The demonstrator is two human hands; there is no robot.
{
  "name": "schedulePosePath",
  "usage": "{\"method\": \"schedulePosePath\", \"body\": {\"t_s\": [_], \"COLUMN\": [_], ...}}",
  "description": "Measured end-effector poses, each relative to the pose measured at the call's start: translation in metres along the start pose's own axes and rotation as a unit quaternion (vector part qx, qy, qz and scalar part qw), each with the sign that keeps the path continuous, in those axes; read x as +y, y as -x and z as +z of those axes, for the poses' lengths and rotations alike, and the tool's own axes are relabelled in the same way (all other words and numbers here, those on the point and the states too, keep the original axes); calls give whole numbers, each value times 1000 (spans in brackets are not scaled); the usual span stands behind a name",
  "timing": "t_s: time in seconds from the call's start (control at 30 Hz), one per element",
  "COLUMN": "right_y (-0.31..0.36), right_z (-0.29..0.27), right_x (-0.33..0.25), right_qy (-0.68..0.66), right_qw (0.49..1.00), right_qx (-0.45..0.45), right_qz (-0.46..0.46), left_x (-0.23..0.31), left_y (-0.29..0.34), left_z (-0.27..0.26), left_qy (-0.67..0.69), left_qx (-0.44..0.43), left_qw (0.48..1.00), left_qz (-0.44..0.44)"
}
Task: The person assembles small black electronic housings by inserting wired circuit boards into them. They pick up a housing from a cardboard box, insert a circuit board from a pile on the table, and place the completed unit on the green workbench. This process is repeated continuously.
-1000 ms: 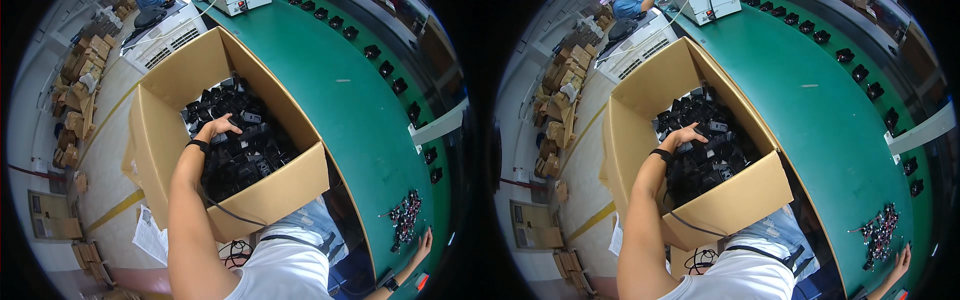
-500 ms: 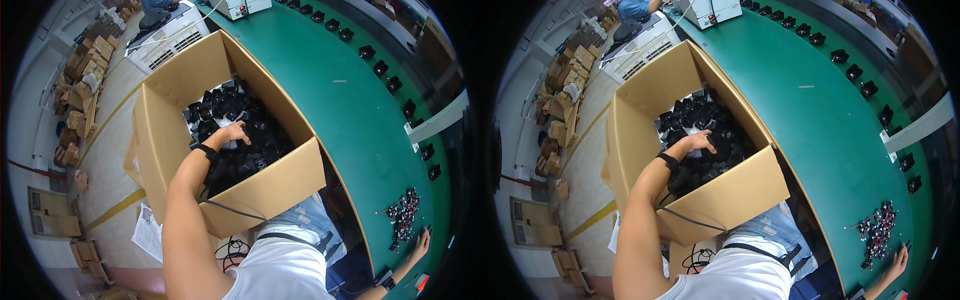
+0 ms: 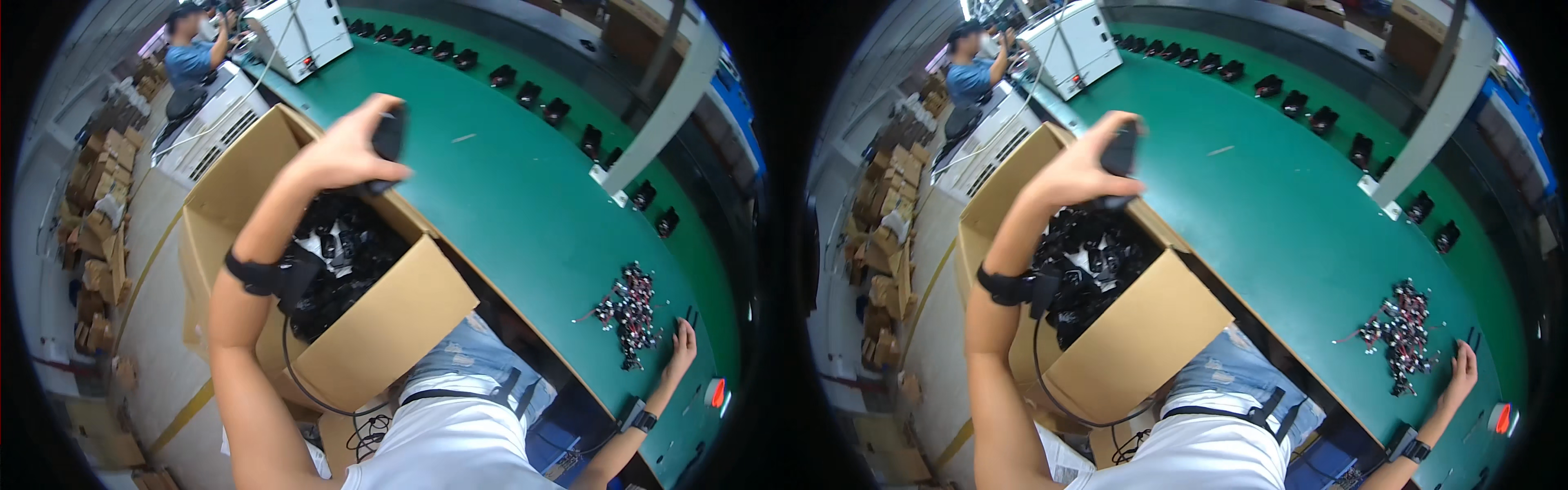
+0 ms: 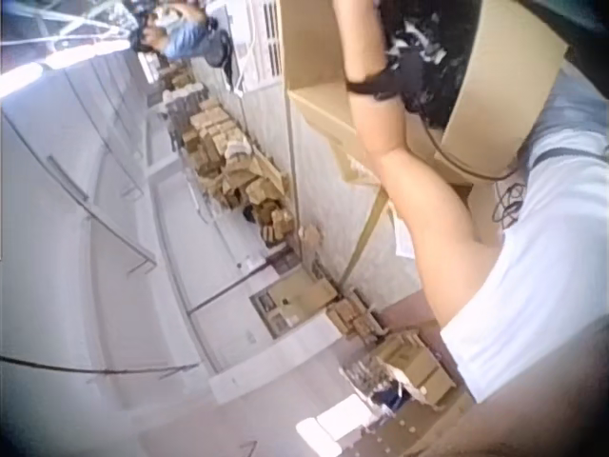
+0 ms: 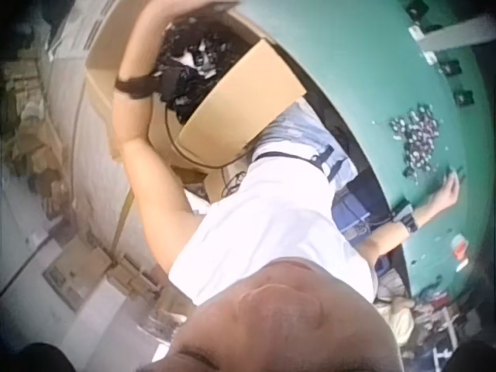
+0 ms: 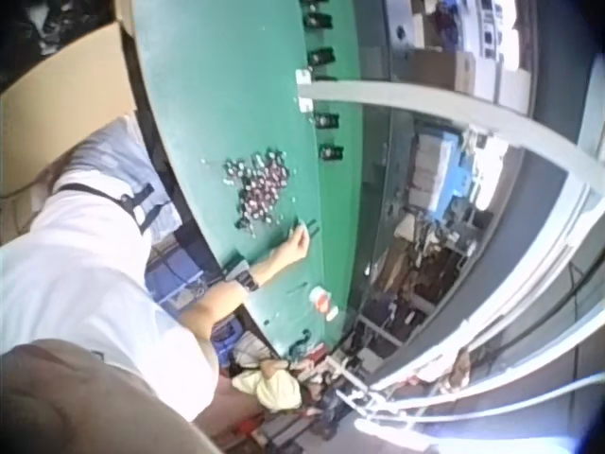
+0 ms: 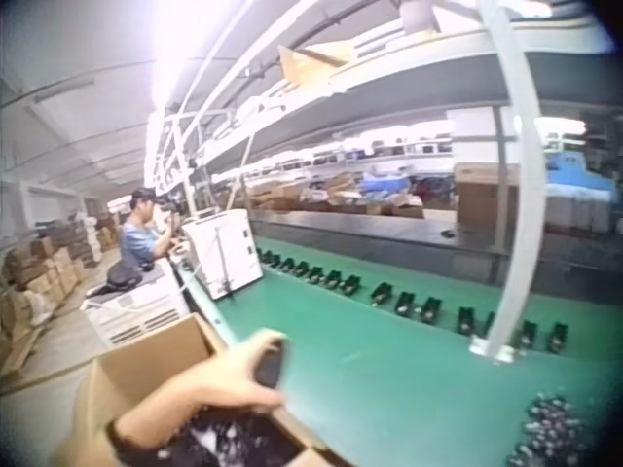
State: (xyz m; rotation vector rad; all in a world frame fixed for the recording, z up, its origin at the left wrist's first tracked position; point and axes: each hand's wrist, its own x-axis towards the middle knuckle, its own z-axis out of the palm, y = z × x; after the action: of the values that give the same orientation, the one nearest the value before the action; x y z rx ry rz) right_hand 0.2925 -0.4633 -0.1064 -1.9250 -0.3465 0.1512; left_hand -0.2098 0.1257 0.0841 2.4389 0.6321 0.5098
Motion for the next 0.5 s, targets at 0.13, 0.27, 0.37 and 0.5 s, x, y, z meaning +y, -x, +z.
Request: {"method": "schedulePosePath", "body": {"t_s": [0.13,0.27,0.37,0.5], "right_y": [6,7,8,16], "right_z": [1,9,10,5], "right_x": [3,0,3,0], "right_qy": [10,-10,-31,-13], "right_qw": [1000,999,999,999], "right_qx": [20,4,-8,4], "right_qz": [-14,-37,-34,-40], "left_x": [37,40,41,12], "left_y": [-88,-129,-127,-84], "left_z": [114,174,164,83], "left_qy": [21,-56,-125,14], "left_qx": [-186,-317,-275,-122], "left_qw": [982,946,948,992], "left_qz": [10,48,103,43]}}
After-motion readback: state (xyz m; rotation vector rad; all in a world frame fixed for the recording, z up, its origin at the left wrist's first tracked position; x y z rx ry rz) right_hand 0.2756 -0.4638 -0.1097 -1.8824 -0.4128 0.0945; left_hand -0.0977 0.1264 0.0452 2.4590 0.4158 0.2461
